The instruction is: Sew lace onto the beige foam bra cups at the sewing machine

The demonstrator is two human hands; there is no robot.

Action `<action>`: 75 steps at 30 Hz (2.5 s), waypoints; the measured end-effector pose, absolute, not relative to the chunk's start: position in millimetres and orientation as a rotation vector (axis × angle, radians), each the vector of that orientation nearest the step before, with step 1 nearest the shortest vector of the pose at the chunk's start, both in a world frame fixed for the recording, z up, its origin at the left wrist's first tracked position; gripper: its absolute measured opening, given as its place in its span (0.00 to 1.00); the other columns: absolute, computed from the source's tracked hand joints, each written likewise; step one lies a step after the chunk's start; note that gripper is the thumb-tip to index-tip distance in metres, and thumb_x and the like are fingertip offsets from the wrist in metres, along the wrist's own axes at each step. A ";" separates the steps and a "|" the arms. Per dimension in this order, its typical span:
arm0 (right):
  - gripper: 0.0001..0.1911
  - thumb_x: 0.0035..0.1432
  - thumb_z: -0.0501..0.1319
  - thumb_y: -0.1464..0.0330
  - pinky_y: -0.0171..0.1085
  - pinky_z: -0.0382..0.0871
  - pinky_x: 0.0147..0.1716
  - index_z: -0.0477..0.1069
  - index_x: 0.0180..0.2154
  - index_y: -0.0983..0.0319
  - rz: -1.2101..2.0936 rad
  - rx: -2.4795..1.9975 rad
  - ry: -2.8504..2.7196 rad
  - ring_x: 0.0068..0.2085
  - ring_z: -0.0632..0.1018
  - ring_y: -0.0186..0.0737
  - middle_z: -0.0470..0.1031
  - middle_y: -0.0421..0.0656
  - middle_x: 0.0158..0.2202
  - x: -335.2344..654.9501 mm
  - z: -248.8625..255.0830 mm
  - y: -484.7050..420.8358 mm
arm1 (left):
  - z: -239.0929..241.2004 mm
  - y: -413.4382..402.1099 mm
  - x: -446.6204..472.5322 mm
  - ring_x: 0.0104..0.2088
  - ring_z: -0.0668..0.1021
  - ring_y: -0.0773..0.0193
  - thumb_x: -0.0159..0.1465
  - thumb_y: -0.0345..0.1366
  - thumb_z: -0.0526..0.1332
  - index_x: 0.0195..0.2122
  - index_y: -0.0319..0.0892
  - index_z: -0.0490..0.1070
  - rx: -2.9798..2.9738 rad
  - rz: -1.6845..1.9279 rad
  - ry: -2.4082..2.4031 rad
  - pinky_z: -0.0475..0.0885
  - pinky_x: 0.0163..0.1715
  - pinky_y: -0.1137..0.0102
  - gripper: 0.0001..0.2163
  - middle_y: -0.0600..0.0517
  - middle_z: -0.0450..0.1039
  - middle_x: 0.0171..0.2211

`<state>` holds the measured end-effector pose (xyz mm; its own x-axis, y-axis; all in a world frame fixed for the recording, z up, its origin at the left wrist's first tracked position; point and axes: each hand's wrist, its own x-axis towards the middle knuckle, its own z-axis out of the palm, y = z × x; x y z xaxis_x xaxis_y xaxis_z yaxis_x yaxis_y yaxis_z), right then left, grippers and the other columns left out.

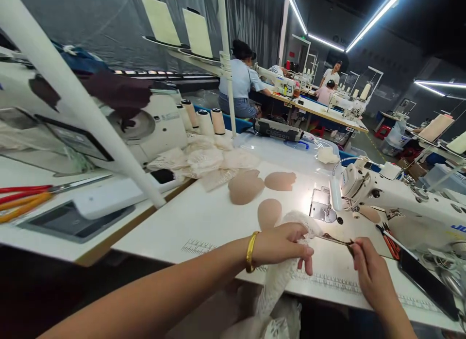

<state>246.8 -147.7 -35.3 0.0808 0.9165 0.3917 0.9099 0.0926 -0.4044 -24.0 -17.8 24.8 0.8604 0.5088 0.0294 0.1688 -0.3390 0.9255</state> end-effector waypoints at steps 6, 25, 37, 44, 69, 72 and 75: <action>0.10 0.73 0.53 0.67 0.38 0.61 0.32 0.69 0.38 0.58 -0.614 -1.514 -2.100 0.28 0.72 0.41 0.72 0.40 0.27 178.5 -8.0 -132.0 | 12.7 -7.5 -12.9 0.49 0.78 0.54 0.71 0.42 0.62 0.56 0.39 0.70 1.969 0.397 0.472 0.77 0.48 0.56 0.16 0.45 0.72 0.54; 0.25 0.71 0.49 0.50 0.55 0.70 0.46 0.72 0.54 0.59 -0.596 -1.902 -1.898 0.47 0.76 0.58 0.77 0.55 0.47 291.7 -61.5 -152.5 | 35.1 41.0 -83.1 0.59 0.71 0.49 0.68 0.43 0.58 0.61 0.47 0.67 2.805 0.734 0.947 0.64 0.58 0.54 0.20 0.46 0.70 0.59; 0.11 0.65 0.58 0.57 0.38 0.66 0.32 0.73 0.37 0.56 0.183 -1.836 -1.784 0.35 0.75 0.44 0.73 0.41 0.33 215.2 -37.2 -63.1 | -20.4 -17.6 -36.9 0.47 0.76 0.53 0.66 0.30 0.61 0.51 0.44 0.72 2.867 0.567 0.465 0.69 0.50 0.58 0.12 0.45 0.74 0.52; 0.12 0.64 0.54 0.60 0.41 0.61 0.33 0.61 0.29 0.56 0.347 -1.720 -1.651 0.34 0.70 0.46 0.68 0.41 0.30 208.1 -53.3 -52.9 | -4.6 49.7 -86.7 0.53 0.76 0.53 0.62 0.21 0.55 0.48 0.44 0.74 2.838 0.368 0.634 0.66 0.53 0.60 0.18 0.47 0.76 0.53; 0.18 0.69 0.60 0.58 0.38 0.76 0.40 0.66 0.56 0.56 0.639 -1.424 -1.384 0.36 0.80 0.40 0.79 0.40 0.35 194.3 -32.6 -97.6 | 35.8 19.1 13.3 0.28 0.71 0.60 0.62 0.43 0.56 0.25 0.42 0.64 2.315 0.003 0.723 0.64 0.29 0.68 0.12 0.53 0.67 0.24; 0.16 0.71 0.56 0.64 0.37 0.77 0.43 0.65 0.59 0.54 0.477 -1.395 -1.634 0.41 0.83 0.39 0.82 0.40 0.40 187.4 -18.5 -107.9 | 37.0 13.7 12.5 0.47 0.74 0.50 0.58 0.44 0.65 0.44 0.40 0.70 2.399 0.297 0.594 0.69 0.47 0.60 0.17 0.45 0.73 0.44; 0.21 0.72 0.55 0.69 0.37 0.76 0.49 0.61 0.63 0.52 0.404 -1.278 -1.878 0.49 0.82 0.38 0.81 0.41 0.49 182.7 1.9 -116.3 | 29.3 17.5 11.2 0.53 0.73 0.52 0.54 0.45 0.70 0.61 0.43 0.61 2.087 0.250 0.247 0.70 0.51 0.60 0.35 0.44 0.72 0.52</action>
<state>182.7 -116.3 1.9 -0.1587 0.8833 0.4412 0.6241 0.4360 -0.6484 11.2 17.5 29.3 0.9581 0.2759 0.0768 0.0741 -0.4980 0.8640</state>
